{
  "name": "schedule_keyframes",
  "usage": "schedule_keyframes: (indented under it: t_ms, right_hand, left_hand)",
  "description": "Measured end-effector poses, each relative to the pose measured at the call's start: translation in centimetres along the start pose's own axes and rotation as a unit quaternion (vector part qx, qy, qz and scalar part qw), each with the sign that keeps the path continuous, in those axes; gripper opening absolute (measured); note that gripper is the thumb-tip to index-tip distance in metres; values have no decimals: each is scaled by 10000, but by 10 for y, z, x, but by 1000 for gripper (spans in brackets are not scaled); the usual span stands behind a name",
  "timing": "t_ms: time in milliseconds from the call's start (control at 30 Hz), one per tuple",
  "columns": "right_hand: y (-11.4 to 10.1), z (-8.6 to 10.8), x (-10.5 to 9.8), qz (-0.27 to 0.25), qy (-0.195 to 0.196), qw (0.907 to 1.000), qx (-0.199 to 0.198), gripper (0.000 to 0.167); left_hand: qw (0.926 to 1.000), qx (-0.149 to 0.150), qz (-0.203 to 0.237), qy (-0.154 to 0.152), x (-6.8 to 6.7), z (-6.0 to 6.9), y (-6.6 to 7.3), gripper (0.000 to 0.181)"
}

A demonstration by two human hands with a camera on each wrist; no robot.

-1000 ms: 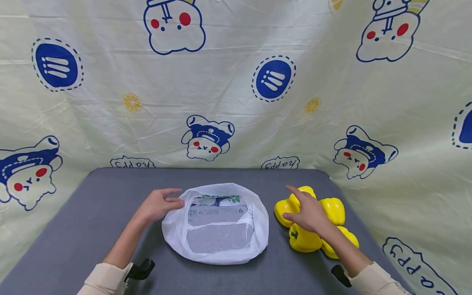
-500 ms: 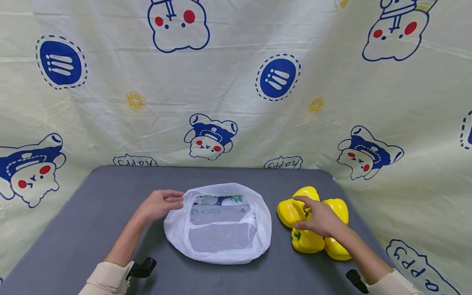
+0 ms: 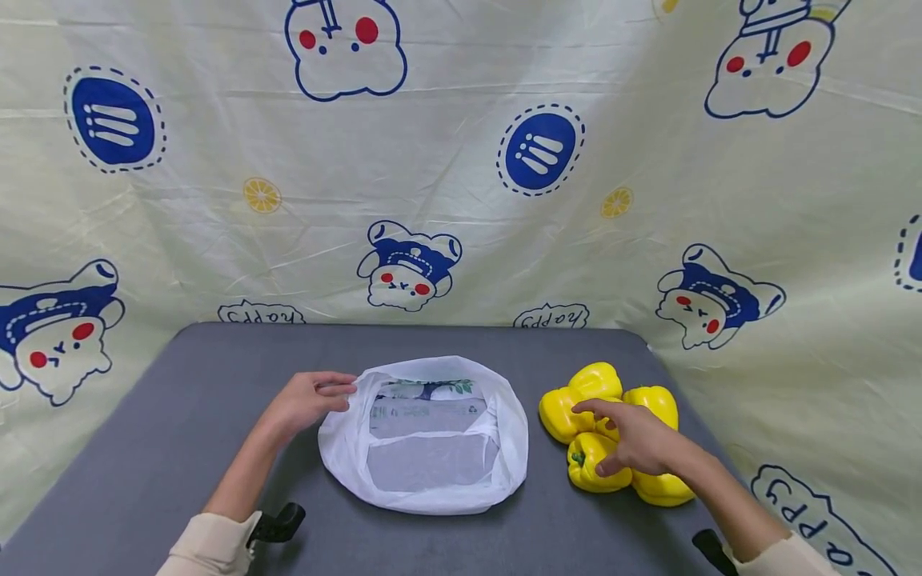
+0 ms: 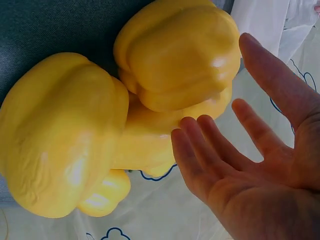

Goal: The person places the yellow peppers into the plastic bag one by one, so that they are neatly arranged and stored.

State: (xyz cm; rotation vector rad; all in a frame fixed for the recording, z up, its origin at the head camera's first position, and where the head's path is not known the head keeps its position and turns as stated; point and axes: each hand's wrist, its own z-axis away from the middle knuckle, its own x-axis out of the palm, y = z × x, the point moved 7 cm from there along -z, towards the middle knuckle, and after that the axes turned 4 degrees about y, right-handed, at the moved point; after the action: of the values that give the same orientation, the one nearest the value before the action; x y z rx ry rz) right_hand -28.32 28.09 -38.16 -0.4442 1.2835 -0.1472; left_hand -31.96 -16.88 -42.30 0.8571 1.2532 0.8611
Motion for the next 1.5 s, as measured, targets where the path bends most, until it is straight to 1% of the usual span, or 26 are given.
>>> schedule_keyframes:
  t_ms: [167, 300, 433, 533, 667, 867, 1000, 1267, 1500]
  right_hand:
    - [2, 2, 4, -36, -109, 9999, 21, 74]
    - [1, 3, 6, -64, -226, 9997, -62, 71]
    - [1, 4, 8, -97, -346, 9993, -127, 71]
    - [2, 4, 10, -100, -396, 9991, -137, 72]
    - [4, 3, 12, -109, -436, 9989, -164, 74]
    - [6, 3, 14, -87, -387, 9992, -82, 76]
    - [7, 3, 15, 11, -286, 9995, -102, 75]
    - [7, 3, 17, 92, -188, 9996, -185, 75]
    - [4, -1, 19, 223, -114, 9992, -300, 76]
  left_hand:
    - [9999, -71, 115, 65, 0, -1, -5, 46]
    - [9997, -98, 217, 86, 1, -2, -8, 50]
    - [9997, 30, 258, 4, 2, -1, -9, 54]
    - [9991, 158, 389, -103, 1, 0, -9, 58]
    - [9976, 228, 607, -230, 0, 0, -9, 61]
    - [9948, 351, 825, -482, 0, 0, -6, 65]
    - [9930, 444, 938, -571, 1, -1, -6, 67]
    - [9917, 464, 1035, -607, 2, -3, -11, 66]
    - [9916, 434, 1062, -592, 1, -4, -11, 66]
